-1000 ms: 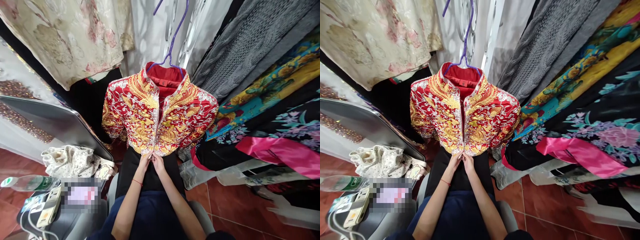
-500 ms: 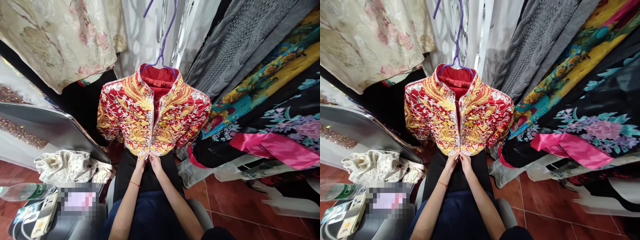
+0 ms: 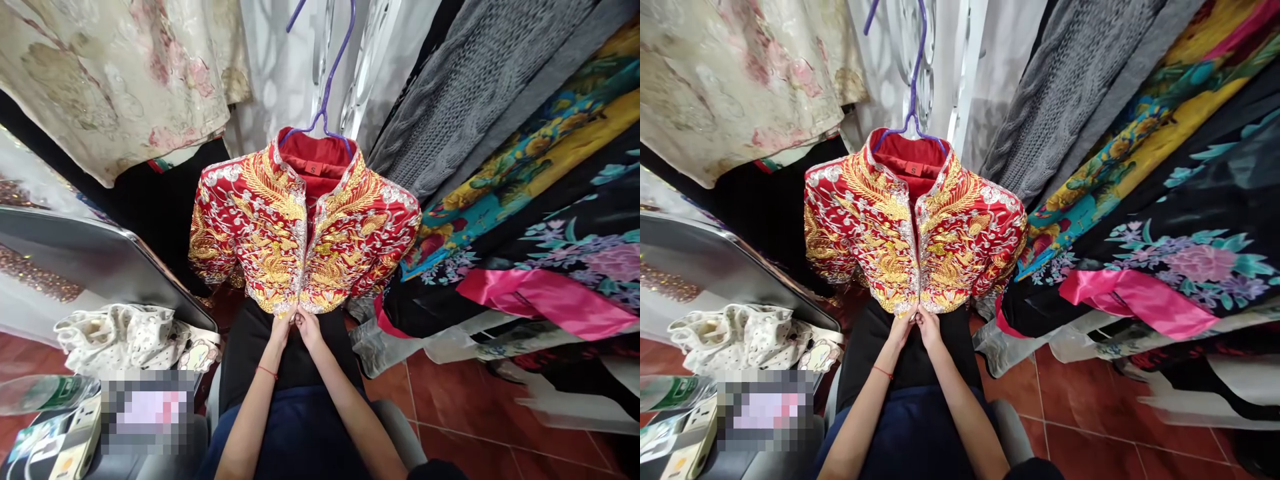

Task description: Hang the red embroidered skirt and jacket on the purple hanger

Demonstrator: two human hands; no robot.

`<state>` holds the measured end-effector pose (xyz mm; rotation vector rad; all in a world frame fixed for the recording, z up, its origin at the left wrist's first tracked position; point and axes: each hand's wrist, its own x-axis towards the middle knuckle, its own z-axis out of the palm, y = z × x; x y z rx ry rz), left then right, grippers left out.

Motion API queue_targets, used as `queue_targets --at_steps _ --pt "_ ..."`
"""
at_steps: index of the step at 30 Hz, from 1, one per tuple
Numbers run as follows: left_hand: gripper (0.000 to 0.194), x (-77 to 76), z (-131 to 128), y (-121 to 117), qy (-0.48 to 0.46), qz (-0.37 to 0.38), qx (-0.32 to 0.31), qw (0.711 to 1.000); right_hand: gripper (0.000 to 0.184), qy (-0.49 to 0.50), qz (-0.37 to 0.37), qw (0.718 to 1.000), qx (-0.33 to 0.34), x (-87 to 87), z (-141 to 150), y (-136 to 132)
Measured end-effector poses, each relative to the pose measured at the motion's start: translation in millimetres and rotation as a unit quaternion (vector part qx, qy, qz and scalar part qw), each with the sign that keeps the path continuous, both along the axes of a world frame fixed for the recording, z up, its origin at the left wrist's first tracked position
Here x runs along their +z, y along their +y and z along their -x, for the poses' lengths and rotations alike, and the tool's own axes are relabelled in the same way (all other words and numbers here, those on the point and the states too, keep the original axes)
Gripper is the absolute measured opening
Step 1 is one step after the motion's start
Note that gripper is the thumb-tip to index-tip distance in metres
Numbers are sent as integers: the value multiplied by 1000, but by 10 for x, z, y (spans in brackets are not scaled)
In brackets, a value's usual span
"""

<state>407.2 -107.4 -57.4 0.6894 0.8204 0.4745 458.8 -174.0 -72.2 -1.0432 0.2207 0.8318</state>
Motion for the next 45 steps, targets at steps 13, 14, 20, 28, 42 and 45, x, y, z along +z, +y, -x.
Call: queue_targets --at_steps 13,14,20,28,42,45 --pt "60 47 195 172 -9 -41 -64 997 36 -108 95 984 105 298 -72 -175" --pt "63 39 201 171 -8 -45 -62 997 34 -124 93 983 101 318 -76 -172" --pt "63 10 246 187 4 -69 -56 996 29 -186 91 975 83 380 0 -130" --pt "58 -11 251 150 6 -80 -62 995 25 -168 89 978 91 331 -32 -199" --pt "55 16 272 183 28 -99 -59 993 19 -22 101 973 205 439 -194 -168" --pt "59 -7 280 169 23 -99 -72 992 24 -43 101 975 195 501 -183 -211"
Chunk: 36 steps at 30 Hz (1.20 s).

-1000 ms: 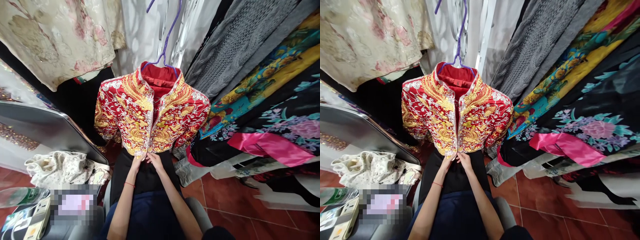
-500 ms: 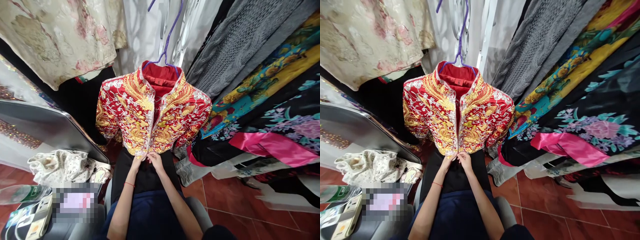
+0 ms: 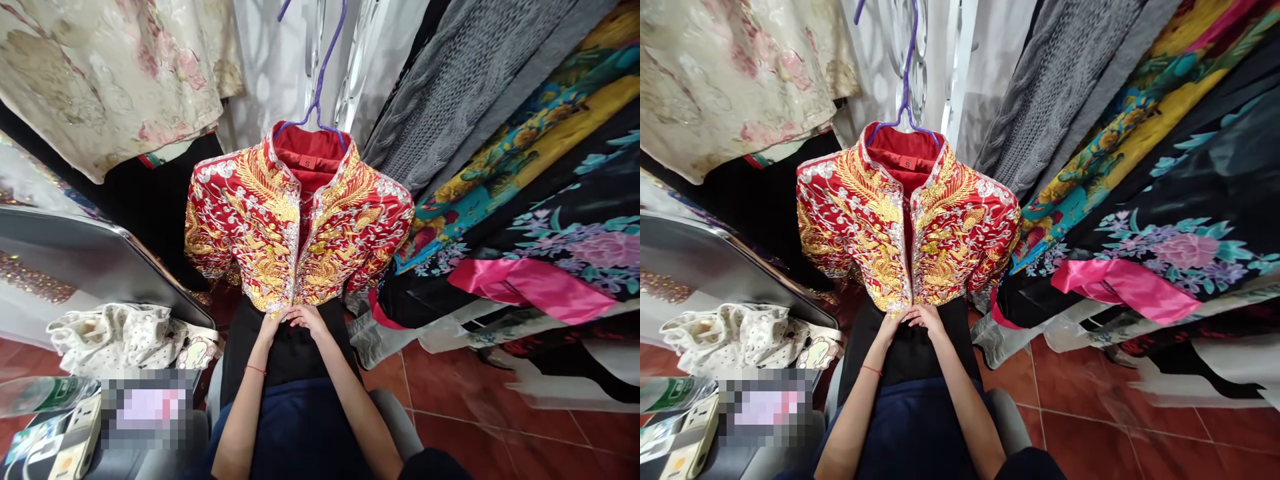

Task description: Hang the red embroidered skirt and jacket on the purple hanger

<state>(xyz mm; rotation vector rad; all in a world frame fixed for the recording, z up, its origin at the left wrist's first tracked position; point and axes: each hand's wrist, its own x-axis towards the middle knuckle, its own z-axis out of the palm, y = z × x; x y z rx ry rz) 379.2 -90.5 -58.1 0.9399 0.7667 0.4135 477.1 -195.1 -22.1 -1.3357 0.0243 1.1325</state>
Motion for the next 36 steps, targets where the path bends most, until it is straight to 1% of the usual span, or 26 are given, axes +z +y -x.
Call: queue_targets --at_steps 3,6,13,17,20,22,24,27,29,31,33,34,36 --pt "60 -12 7 1 2 0 -11 1000 32 -21 -6 1000 -9 11 36 -4" --pt "57 -6 14 13 7 -2 -14 1000 30 -42 -23 999 -16 -8 67 -3" --pt "52 -5 26 29 22 8 -13 1000 32 -63 -42 997 -27 -55 96 -41" --pt "52 -26 16 -3 29 4 15 999 26 -91 -50 993 -55 -43 142 -2" --pt "50 -22 -8 -45 24 -6 40 999 23 -120 -62 987 -88 22 175 46" --pt "47 -4 -26 -68 20 -11 48 999 24 -137 -71 982 -106 112 171 70" --pt "47 27 -44 -85 13 -14 43 999 26 -155 -85 978 -114 253 137 86" --pt "54 93 -73 -107 8 -26 33 999 29 -182 -114 970 -114 555 42 108" --pt "59 145 -87 -121 15 -46 35 998 30 -204 -134 963 -115 787 -33 133" --pt "60 205 -79 -125 35 -73 34 996 29 -224 -152 955 -117 1000 -99 164" --pt "53 281 -33 -105 69 -99 10 993 28 -239 -165 950 -116 1155 -141 192" --pt "48 330 4 -84 90 -111 -12 990 27 -244 -169 948 -115 1203 -150 202" --pt "41 468 95 -27 131 -135 -70 980 27 -248 -170 947 -116 1243 -139 210"
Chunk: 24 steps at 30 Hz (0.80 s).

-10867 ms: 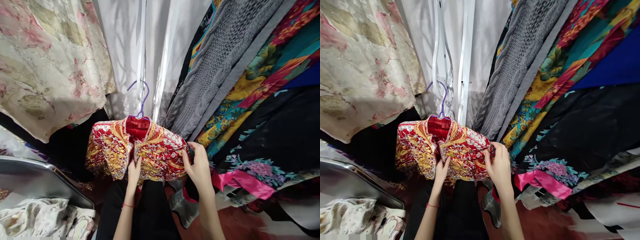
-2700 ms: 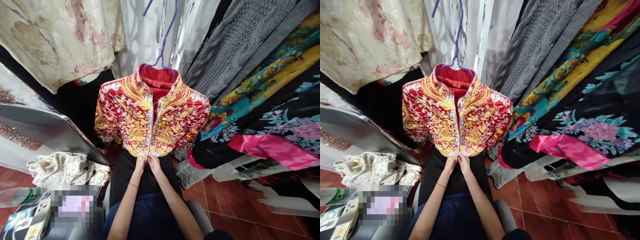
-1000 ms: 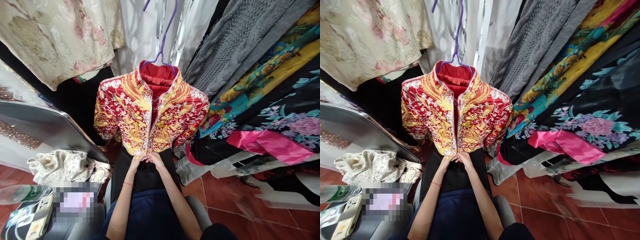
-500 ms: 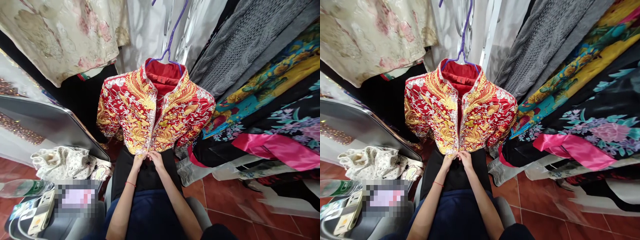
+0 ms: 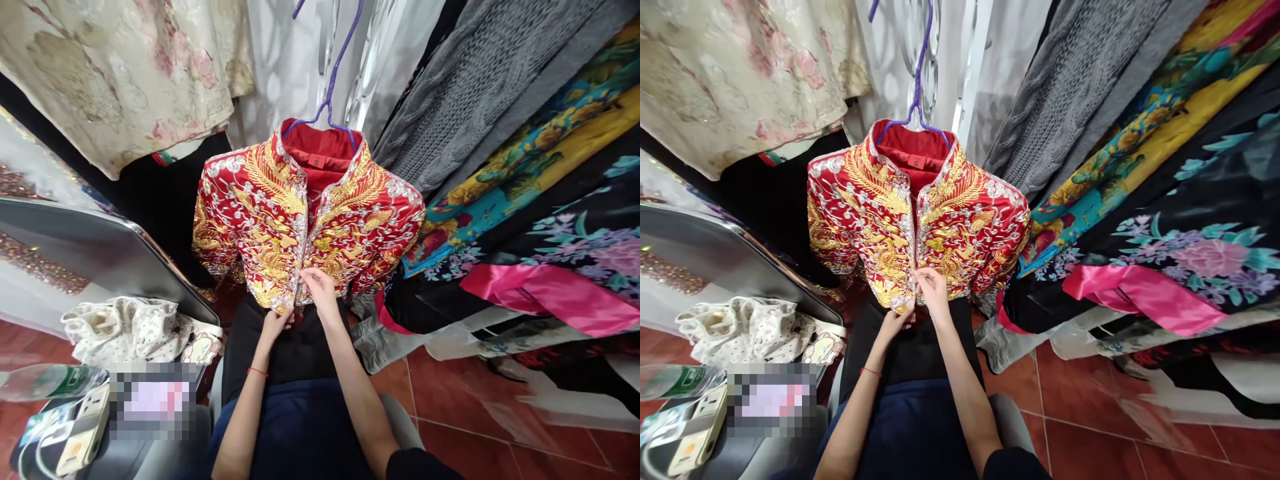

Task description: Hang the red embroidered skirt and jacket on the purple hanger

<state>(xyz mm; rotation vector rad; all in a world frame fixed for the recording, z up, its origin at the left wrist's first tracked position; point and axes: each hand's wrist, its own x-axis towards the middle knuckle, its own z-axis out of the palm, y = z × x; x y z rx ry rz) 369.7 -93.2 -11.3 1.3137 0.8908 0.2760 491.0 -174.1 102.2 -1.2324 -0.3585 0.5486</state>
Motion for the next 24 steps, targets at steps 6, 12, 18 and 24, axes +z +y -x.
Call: queue_targets --at_steps 6,12,18,24 --pt "30 722 -36 105 -5 -228 -52 972 29 4 8 999 -42 -54 106 -13" --pt "14 1142 -542 73 43 -482 -52 873 30 16 0 998 -68 -1 61 17" --pt "15 1090 -572 44 67 -488 -62 868 28 42 -19 997 -60 74 108 35" --pt "19 1091 -525 -58 52 -474 -64 877 30 52 -25 995 -79 244 147 28"
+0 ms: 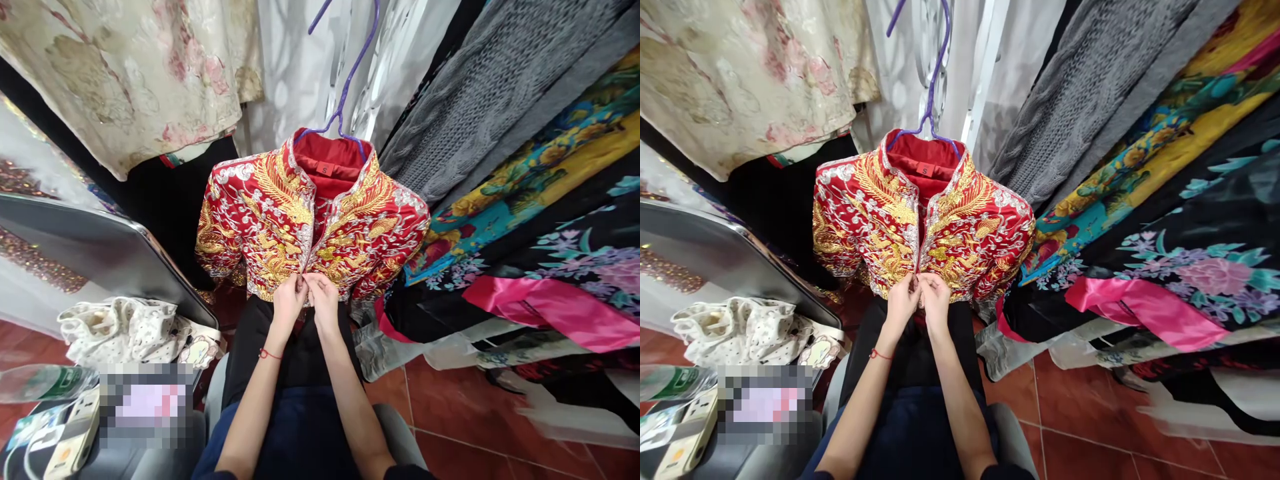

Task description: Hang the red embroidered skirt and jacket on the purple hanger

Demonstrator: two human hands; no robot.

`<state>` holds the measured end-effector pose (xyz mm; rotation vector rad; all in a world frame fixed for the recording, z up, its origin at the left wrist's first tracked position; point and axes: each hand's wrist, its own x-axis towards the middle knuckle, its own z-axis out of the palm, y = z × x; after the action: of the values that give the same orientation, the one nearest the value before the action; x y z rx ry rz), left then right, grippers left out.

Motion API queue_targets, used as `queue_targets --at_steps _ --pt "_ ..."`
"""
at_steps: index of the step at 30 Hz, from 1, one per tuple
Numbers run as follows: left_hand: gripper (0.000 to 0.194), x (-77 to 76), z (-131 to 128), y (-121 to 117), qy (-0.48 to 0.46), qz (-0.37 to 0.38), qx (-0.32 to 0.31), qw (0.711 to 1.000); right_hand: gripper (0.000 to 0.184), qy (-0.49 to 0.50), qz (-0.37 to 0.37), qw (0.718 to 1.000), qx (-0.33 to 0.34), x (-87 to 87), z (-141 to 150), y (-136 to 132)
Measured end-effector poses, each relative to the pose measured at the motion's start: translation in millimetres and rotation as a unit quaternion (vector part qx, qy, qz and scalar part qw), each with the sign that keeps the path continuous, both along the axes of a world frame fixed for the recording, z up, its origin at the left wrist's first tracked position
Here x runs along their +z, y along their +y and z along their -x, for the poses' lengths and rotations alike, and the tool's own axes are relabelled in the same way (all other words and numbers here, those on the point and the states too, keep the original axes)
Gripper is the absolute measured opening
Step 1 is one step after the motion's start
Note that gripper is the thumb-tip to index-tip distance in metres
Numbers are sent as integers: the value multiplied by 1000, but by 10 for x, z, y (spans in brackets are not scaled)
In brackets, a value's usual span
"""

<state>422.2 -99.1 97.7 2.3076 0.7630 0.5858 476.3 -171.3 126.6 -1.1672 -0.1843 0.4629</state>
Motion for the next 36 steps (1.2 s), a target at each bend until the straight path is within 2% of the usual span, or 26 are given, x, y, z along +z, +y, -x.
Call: queue_targets --at_steps 6,14,18,25,29,32,34,36 --pt "14 116 36 -85 28 10 -18 999 31 -3 -20 1000 -6 295 -36 -49" --pt "14 335 183 -256 111 -31 -37 993 31 10 -64 997 -41 694 81 -31" --pt "13 361 207 -349 124 -32 -45 991 28 -16 -86 994 -59 926 62 29" --pt "15 343 185 -411 125 -48 -40 990 26 -106 -75 988 -84 1221 -166 224" --pt "12 309 195 -371 104 -52 -32 993 27 -131 -94 982 -97 1318 -281 331" --pt "12 312 165 -269 93 -32 -33 995 27 -162 -97 978 -83 1303 -358 367" --pt "16 394 109 -159 67 -10 -49 997 26 -190 -78 975 -80 1257 -405 372" --pt "15 592 31 -31 -6 -2 -56 998 25 -219 -55 971 -83 1205 -450 364"
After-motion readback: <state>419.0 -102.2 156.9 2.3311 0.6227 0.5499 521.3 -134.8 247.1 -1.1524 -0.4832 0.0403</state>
